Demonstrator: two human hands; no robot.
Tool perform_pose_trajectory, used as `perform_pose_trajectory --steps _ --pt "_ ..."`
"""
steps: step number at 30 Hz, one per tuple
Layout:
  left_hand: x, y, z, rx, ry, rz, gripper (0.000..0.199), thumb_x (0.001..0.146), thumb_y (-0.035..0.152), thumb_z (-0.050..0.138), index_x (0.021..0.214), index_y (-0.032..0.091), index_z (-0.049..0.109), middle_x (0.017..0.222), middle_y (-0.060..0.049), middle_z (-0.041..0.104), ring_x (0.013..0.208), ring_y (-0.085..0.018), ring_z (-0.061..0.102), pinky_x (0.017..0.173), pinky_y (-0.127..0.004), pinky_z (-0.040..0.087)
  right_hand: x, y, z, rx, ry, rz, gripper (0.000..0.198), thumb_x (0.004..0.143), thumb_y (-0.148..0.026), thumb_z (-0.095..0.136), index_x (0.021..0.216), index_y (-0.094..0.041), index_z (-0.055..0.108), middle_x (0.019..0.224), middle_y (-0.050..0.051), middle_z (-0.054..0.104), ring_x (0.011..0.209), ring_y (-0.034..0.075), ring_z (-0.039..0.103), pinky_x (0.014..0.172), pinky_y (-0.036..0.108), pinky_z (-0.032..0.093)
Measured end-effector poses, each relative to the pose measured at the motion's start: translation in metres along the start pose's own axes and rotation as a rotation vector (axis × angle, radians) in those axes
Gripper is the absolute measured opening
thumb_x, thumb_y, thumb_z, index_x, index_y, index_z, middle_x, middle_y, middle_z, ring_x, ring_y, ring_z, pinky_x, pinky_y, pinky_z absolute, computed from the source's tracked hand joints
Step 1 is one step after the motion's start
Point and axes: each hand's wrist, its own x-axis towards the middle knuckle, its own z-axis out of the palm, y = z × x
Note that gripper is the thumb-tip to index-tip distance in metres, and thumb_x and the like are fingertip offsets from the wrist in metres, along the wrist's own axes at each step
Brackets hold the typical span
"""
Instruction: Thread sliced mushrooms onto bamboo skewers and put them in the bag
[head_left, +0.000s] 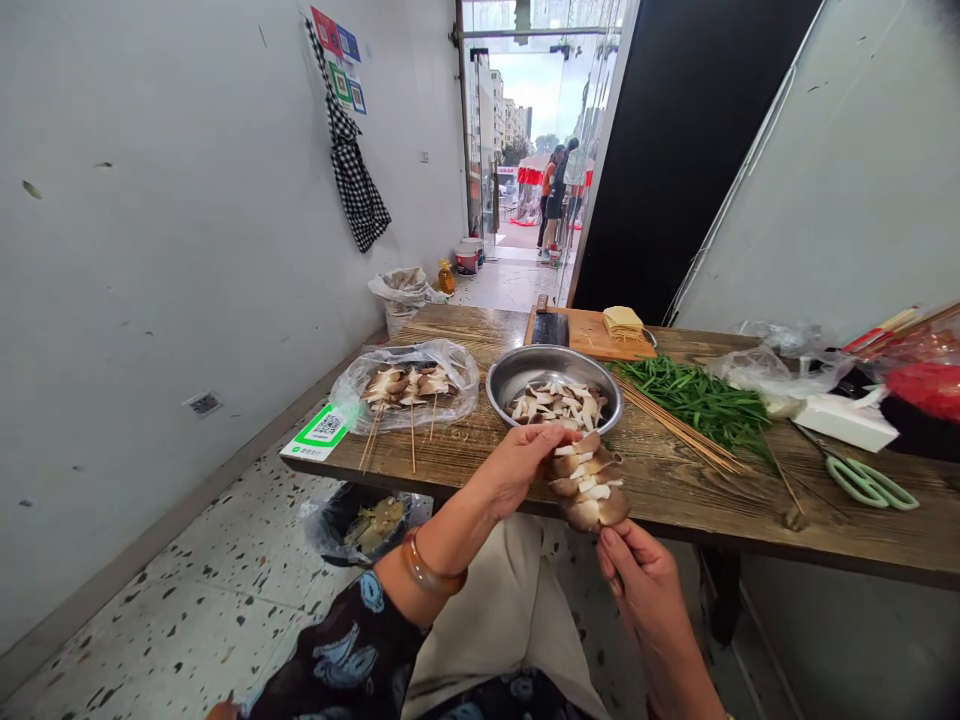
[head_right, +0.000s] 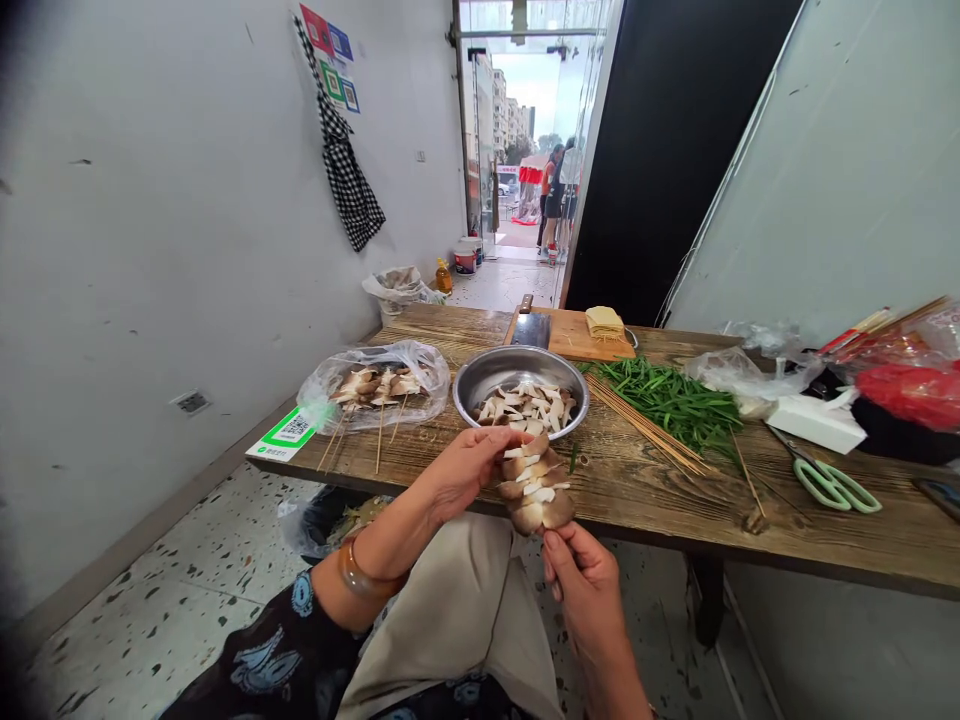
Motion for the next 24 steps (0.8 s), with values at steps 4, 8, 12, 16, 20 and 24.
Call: perform_pose_trajectory --steps 4,8,12,16,20,24 --pt "0.001 -0.006 0.008 0.002 -0.005 -0.002 0.044 0.061 0.053 0.076 0.076 0.011 0.073 0.069 -0.005 0.065 0.059 -0.01 0.052 0.058 -0.022 0.037 0.001 0.002 0.0 -0.061 -0.019 0.0 0.033 0.079 -0.046 0.065 0.066 -0.017 0.06 0.05 -0.004 0.048 0.043 0.007 0.037 0.039 0.018 0.029" --pt "0.002 -0.012 0.011 0.003 0.009 -0.004 0.044 0.059 0.052 0.078 0.068 0.01 0.071 0.061 -0.003 0.061 0.054 -0.008 0.047 0.055 -0.022 0.033 0.0 0.001 0.0 -0.152 0.005 -0.02 0.033 0.08 -0.047 0.064 0.066 -0.017 0.061 0.051 -0.004 0.049 0.043 0.008 0.041 0.041 0.019 0.031" --pt "-0.001 -0.014 0.012 0.023 0.023 -0.013 0.043 0.059 0.051 0.078 0.064 0.009 0.068 0.057 -0.001 0.056 0.051 -0.006 0.041 0.051 -0.021 0.028 -0.003 -0.001 0.002 -0.229 0.035 -0.039 0.038 0.082 -0.046 0.061 0.058 -0.017 0.056 0.051 -0.004 0.047 0.044 0.008 0.039 0.043 0.02 0.03" --pt "-0.004 -0.016 0.013 0.039 0.049 -0.028 0.042 0.06 0.051 0.077 0.064 0.01 0.067 0.054 0.001 0.052 0.049 -0.005 0.037 0.05 -0.021 0.024 -0.006 -0.002 0.004 -0.243 0.042 -0.065 0.036 0.083 -0.046 0.059 0.062 -0.017 0.058 0.051 -0.004 0.046 0.045 0.008 0.037 0.044 0.021 0.029" --pt "-0.006 -0.021 0.01 0.026 0.044 -0.039 0.042 0.058 0.051 0.078 0.059 0.011 0.064 0.052 0.003 0.049 0.048 -0.005 0.034 0.049 -0.021 0.023 -0.005 -0.001 0.006 -0.237 0.031 -0.071 0.036 0.082 -0.046 0.061 0.06 -0.017 0.058 0.049 -0.005 0.045 0.044 0.008 0.037 0.043 0.021 0.029" --pt "-0.004 -0.025 0.001 0.008 0.058 -0.071 0.043 0.058 0.051 0.079 0.061 0.011 0.065 0.052 0.002 0.051 0.047 -0.005 0.037 0.048 -0.021 0.024 -0.001 0.001 0.01 -0.183 -0.005 -0.029 0.036 0.081 -0.047 0.062 0.062 -0.017 0.059 0.049 -0.005 0.048 0.041 0.007 0.037 0.041 0.019 0.029"
